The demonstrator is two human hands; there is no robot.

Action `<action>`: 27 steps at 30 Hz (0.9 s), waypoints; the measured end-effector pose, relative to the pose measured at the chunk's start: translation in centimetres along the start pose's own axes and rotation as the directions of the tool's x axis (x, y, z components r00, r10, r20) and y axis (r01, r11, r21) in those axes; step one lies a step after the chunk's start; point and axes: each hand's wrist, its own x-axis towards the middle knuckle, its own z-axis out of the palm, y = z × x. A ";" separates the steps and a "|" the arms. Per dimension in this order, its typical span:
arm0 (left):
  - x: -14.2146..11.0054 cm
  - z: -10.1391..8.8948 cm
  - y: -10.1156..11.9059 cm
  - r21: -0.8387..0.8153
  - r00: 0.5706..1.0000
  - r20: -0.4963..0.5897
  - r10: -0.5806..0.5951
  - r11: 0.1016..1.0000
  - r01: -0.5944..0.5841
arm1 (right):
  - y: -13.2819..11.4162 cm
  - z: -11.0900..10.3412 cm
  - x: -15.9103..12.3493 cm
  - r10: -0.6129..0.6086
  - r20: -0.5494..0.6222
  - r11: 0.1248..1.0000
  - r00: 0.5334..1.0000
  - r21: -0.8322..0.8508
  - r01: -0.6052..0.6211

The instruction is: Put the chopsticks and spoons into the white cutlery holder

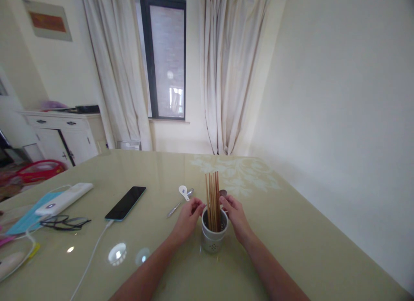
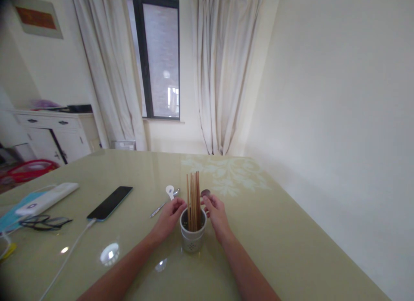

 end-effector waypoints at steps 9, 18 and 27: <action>0.7 -2.7 1.2 0.507 0.990 -0.132 0.047 0.861 0.027 | -3.2 -3.3 1.0 -0.328 -0.461 0.935 0.825 -0.035 0.352; 0.2 -5.6 0.5 0.941 0.977 -0.192 -0.093 0.266 0.210 | -5.4 -5.0 0.5 -0.491 -0.604 0.748 0.628 0.078 0.659; 0.7 -5.3 -0.5 0.811 0.983 -0.104 -0.149 0.560 0.171 | -4.4 -2.1 -0.8 -0.406 -0.246 0.871 0.880 0.187 0.454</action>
